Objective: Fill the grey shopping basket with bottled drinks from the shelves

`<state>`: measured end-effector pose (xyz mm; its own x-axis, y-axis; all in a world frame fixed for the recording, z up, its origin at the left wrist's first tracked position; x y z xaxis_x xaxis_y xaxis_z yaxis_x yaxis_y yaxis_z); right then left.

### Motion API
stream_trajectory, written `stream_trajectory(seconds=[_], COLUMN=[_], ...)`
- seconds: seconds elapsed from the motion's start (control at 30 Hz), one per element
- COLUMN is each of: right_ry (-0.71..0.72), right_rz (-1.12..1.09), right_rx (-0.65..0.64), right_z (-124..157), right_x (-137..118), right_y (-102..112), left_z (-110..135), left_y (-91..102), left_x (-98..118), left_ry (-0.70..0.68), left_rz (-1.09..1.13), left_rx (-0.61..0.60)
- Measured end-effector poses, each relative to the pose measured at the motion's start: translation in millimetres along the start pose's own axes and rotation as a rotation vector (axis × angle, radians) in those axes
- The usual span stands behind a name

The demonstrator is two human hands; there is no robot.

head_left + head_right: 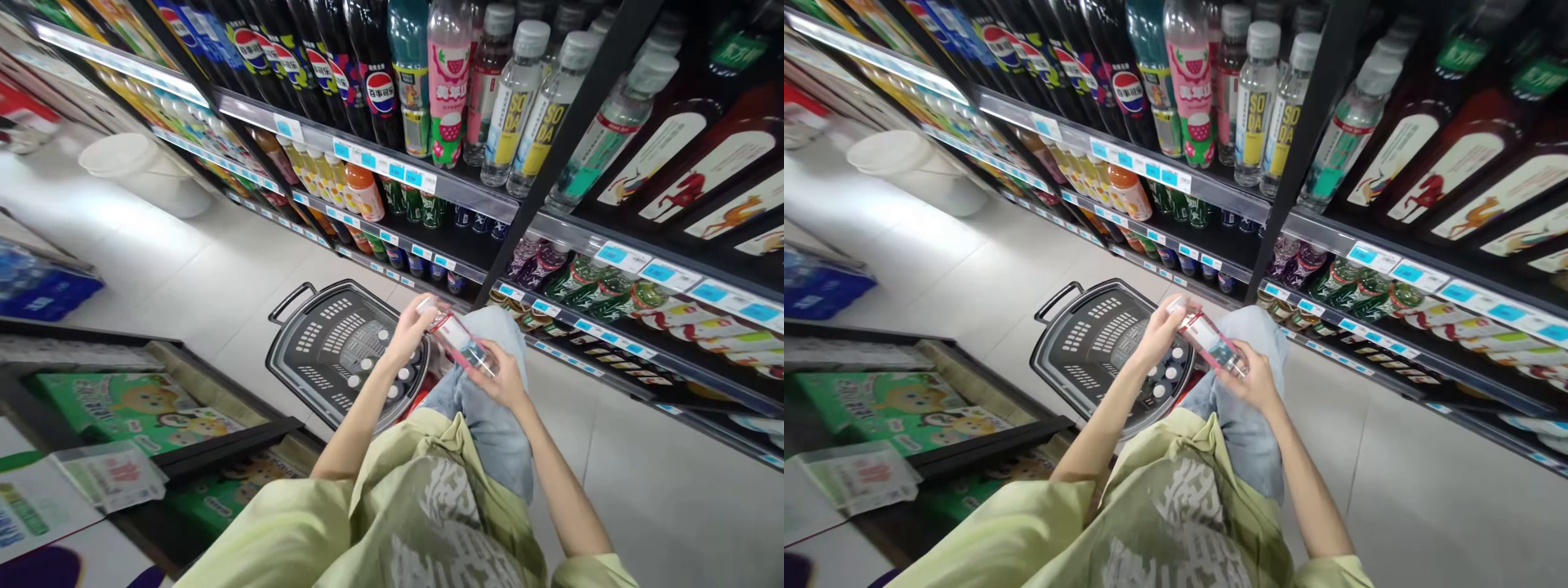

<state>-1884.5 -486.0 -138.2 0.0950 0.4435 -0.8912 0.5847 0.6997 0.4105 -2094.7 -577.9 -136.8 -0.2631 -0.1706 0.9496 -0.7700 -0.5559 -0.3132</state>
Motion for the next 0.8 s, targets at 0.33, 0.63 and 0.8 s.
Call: stream_trajectory(seconds=[0.33, 0.63, 0.8], right_ry=[0.203, 0.055, 0.020], right_rz=[0.360, 0.093, 0.075], right_rx=[-0.139, 0.105, 0.108], right_z=[-2, 1, -2], right_x=[-17, -2, -3], right_y=[-27, -7, -8], left_z=[82, 61, 48], left_y=[108.6, 182.4, 240.9], left_x=[-18, -47, -79], left_ry=[0.174, 0.166, 0.334], left_rz=[-0.434, -1.234, -1.244], left_rx=[0.308, 0.497, 0.588])
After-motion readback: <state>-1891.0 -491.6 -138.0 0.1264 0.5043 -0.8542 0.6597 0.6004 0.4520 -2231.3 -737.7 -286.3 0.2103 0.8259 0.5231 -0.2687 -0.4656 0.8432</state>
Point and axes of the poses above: each hand's wrist, its own z-axis away from the middle knuckle, its own y-axis out of the back of the hand, x = y × z, the point moved 5 cm from there along -z, towards the middle knuckle, and after that the axes turned 3 degrees about y, right-handed, at the moved point
